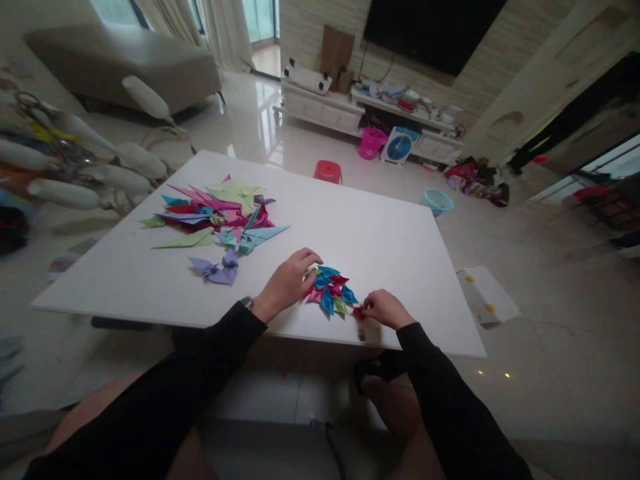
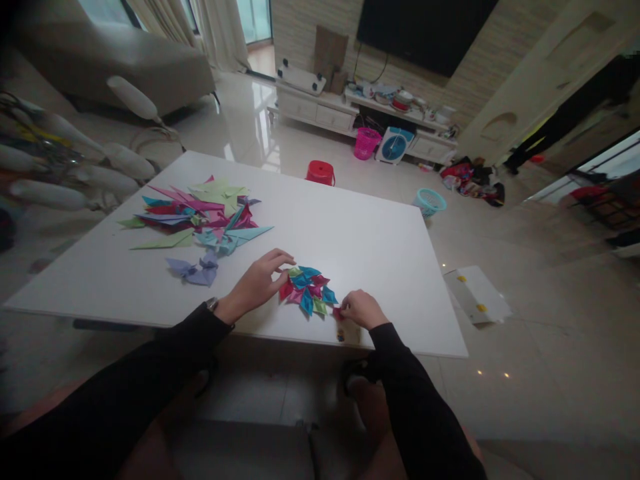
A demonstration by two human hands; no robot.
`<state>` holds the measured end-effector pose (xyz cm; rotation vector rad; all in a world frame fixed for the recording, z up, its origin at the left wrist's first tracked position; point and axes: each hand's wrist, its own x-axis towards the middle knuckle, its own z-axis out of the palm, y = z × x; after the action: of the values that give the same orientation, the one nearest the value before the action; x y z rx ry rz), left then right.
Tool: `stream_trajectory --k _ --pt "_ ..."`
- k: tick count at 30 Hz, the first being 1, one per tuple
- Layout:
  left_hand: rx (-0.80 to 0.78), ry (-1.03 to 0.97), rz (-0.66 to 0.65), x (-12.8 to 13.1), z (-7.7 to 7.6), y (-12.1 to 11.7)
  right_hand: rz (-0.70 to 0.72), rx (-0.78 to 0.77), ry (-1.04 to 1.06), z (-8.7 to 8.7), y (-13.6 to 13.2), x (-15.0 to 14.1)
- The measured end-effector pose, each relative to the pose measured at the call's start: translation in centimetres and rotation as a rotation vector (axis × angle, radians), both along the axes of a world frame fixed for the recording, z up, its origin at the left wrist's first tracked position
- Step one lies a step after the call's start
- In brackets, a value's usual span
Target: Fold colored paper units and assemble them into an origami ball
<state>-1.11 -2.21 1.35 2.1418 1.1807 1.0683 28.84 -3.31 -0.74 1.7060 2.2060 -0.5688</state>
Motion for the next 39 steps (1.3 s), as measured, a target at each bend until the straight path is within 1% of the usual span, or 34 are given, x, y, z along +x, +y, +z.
stream_trajectory --k 3,7,11,16,24,31,35,39 --pt "0.002 0.010 -0.001 0.3 0.1 0.0 -0.014 0.091 -0.064 0.2 -0.3 -1.3" --pt "-0.005 0.017 0.002 0.5 0.1 0.0 -0.011 0.120 -0.094 0.4 -0.3 -2.4" --pt "-0.013 0.022 -0.002 0.6 0.2 0.0 -0.009 0.123 -0.085 0.4 -0.2 -2.9" --pt "-0.017 0.028 -0.007 0.5 0.3 -0.1 -0.003 0.126 -0.078 0.4 -0.3 -2.9" --pt "-0.018 0.035 -0.003 0.2 0.1 0.1 -0.018 0.105 -0.156 0.6 -0.2 -3.5" --pt "-0.018 0.042 0.007 0.1 0.6 -0.2 0.006 0.125 -0.150 0.7 -0.2 -3.2" --pt "-0.028 0.057 0.008 -0.1 0.7 -0.3 0.043 0.088 -0.157 0.4 -0.3 -3.2" --pt "-0.024 0.065 0.004 -0.3 0.7 -0.3 0.040 0.094 -0.179 0.3 -0.4 -3.7"
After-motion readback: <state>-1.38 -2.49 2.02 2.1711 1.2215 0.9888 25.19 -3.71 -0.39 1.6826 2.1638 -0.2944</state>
